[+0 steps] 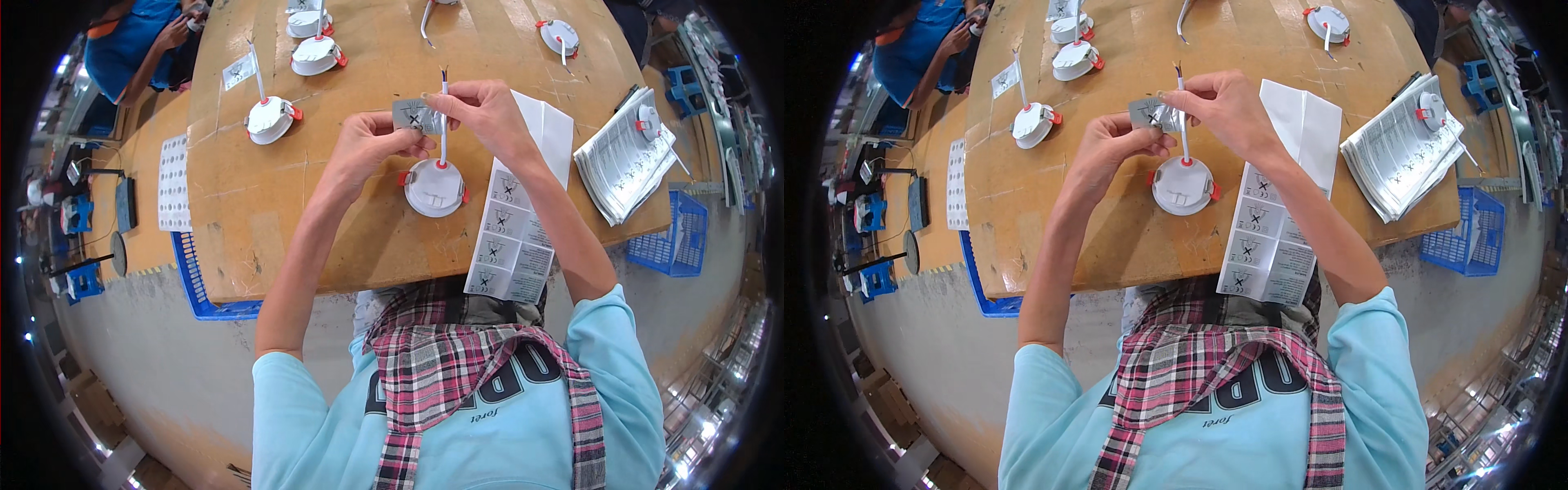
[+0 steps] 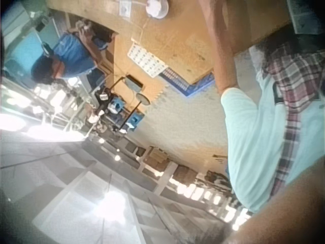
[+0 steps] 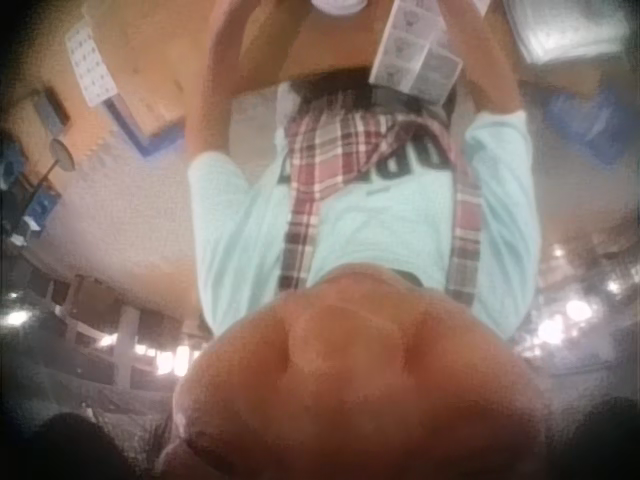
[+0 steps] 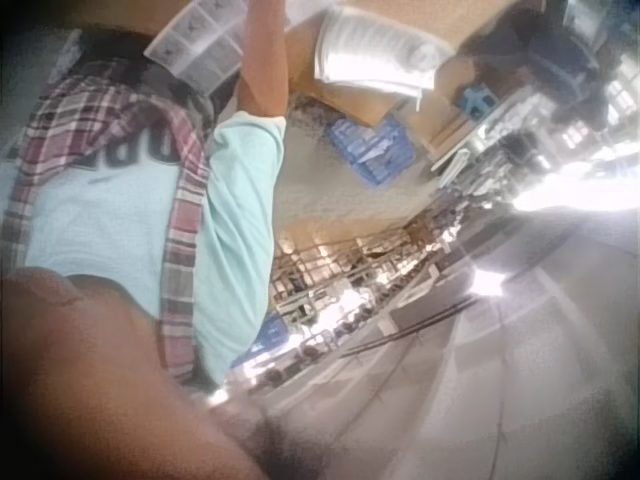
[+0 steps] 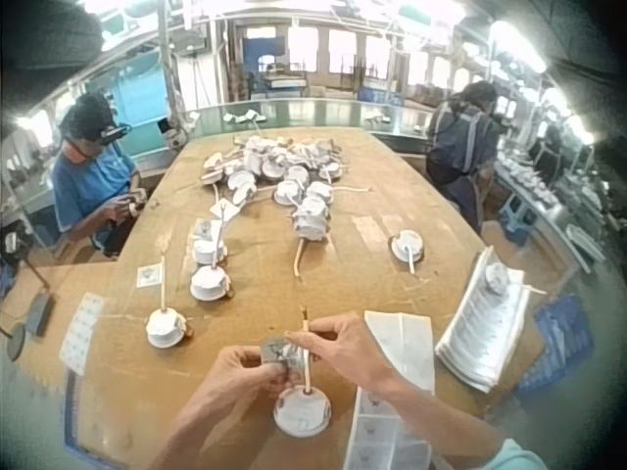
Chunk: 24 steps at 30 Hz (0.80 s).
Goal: Applying specification labels to the back of small round LED light fixtures.
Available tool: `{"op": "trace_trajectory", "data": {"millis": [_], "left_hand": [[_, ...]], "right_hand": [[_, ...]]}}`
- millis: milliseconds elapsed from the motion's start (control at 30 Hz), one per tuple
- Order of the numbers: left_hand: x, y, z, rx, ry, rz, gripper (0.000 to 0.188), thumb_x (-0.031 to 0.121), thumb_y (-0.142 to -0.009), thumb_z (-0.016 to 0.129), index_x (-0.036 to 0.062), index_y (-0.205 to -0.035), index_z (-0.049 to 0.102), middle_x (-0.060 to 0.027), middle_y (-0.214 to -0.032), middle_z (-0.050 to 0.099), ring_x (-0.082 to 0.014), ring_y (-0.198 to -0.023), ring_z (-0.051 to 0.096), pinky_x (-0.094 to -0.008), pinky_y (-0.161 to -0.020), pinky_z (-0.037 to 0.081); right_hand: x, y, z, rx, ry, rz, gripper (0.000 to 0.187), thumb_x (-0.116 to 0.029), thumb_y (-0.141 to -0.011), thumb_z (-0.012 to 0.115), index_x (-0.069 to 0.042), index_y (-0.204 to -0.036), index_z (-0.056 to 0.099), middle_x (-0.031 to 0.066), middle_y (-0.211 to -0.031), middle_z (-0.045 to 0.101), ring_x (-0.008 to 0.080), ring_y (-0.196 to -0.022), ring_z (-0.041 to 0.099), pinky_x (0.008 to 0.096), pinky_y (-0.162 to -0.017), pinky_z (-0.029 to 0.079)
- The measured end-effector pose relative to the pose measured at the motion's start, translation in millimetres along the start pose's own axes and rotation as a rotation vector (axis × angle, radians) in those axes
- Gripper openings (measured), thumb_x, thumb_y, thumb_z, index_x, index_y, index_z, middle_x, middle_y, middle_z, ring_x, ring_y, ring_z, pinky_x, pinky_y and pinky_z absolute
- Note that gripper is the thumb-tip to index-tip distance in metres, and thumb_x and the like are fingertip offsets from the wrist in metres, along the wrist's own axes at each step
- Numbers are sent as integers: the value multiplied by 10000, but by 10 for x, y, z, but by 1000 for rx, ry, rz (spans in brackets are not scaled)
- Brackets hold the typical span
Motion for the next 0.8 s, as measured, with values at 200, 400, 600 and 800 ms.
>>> {"op": "trace_trajectory", "data": {"millis": [200, 400, 600, 800], "left_hand": [[-35, -9, -3, 8, 140, -86, 263, 139, -833, 637, -54, -1011, 631, -124, -857, 677, -137, -776, 648, -260, -772, 521], [-39, -64, -25, -82, 82, -140, 270, 117, -819, 642, -60, -1021, 614, -124, -880, 670, -149, -776, 651, -274, -775, 533], [-43, -16, 0, -47, 267, -156, 259, 129, -819, 654, -55, -998, 615, -111, -862, 661, -145, -769, 645, -292, -796, 538], [-101, -71, 67, -21, 206, -133, 223, 136, -822, 664, -32, -962, 622, -102, -836, 661, -147, -760, 646, -291, -777, 544]], "right_hand": [[1, 4, 47, 32, -3, 27, 248, -221, -838, 651, 20, -829, 707, 21, -660, 617, 77, -619, 532, 237, -575, 433], [2, 51, 38, 6, 1, 59, 259, -226, -836, 652, 27, -854, 705, 27, -668, 621, 79, -622, 535, 241, -566, 420], [-10, 90, 67, 13, 42, 81, 263, -227, -828, 658, 32, -847, 702, 40, -679, 633, 82, -631, 539, 241, -580, 431], [-99, 116, 84, 87, 115, -26, 283, -239, -809, 672, 42, -842, 695, 52, -683, 643, 95, -615, 536, 242, -579, 426]]}}
Point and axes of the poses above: each hand's wrist, its own y-axis away from the middle knuckle, its own z-axis out of the palm, x = y × z, the point moved 2 cm from there along -y, towards the middle knuckle
